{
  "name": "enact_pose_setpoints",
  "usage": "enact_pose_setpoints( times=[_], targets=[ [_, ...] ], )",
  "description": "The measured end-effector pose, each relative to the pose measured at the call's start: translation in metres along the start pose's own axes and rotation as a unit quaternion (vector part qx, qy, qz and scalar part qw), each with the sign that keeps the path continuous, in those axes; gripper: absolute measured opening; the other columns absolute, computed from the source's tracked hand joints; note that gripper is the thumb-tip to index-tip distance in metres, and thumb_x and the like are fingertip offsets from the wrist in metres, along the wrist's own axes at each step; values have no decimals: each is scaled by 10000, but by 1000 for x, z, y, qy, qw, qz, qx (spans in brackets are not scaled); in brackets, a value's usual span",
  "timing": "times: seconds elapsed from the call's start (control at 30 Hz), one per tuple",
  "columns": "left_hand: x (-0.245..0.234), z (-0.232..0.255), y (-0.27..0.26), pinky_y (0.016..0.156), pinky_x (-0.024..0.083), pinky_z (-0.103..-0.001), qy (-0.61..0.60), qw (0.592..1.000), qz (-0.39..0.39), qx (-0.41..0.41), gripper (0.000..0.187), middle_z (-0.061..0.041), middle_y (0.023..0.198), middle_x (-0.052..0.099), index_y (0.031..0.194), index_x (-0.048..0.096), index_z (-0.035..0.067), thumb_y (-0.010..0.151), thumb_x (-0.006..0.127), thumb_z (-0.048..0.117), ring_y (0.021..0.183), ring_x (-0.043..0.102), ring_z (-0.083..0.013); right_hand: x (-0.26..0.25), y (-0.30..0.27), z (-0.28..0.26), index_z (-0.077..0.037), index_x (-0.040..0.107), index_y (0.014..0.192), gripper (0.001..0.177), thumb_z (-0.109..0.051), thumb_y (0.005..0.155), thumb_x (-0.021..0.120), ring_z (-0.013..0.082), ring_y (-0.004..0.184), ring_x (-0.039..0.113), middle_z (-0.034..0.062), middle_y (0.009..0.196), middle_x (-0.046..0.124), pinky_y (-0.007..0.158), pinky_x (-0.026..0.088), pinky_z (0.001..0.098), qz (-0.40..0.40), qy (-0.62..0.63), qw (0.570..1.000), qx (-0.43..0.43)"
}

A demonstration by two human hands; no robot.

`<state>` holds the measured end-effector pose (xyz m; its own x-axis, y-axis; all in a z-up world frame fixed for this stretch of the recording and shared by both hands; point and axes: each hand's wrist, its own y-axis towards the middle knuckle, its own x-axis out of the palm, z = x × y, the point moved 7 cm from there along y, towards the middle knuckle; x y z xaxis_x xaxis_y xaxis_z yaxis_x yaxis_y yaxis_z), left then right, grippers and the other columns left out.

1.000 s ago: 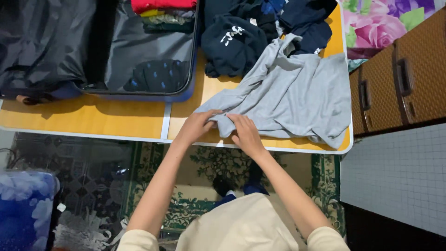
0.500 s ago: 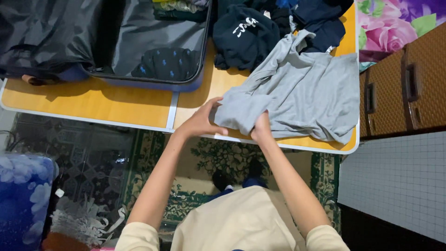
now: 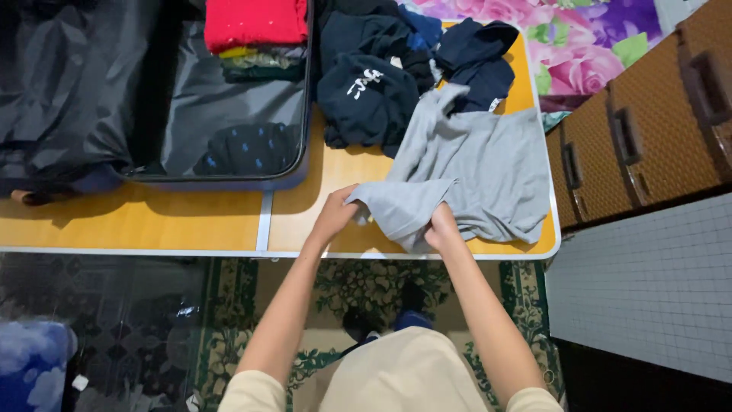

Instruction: The person folds several garments on a table and places them into an open suitcase. They fold a purple shirt, a black shirt, a red shirt, and a gray sweatshirt, then put each folded item into the suitcase one by one.

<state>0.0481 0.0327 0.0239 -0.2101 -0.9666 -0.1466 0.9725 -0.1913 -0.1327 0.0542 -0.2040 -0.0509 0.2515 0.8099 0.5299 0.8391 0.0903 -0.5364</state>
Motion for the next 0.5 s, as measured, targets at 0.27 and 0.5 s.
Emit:
enact_pose_setpoints(
  times=[0.27,0.5],
  targets=[
    [-41,42,-31,761,550,-365,306,937,-126,-114,340,-107,872,779,1087,816,195,814,762,390,798,733,-241,-1,-20,18,40,642,1299,408,-179,955,620,237,1006,709,168,1190,724,845,583,400,-36,-259,959,110],
    [-38,43,-33,649,545,-436,137,968,-48,-204,360,-44,854,731,1196,747,174,852,659,231,732,682,-230,13,-19,-2,-72,583,1309,454,-49,861,660,163,1021,685,94,1162,722,849,542,318,-27,-335,938,-81]
  ],
)
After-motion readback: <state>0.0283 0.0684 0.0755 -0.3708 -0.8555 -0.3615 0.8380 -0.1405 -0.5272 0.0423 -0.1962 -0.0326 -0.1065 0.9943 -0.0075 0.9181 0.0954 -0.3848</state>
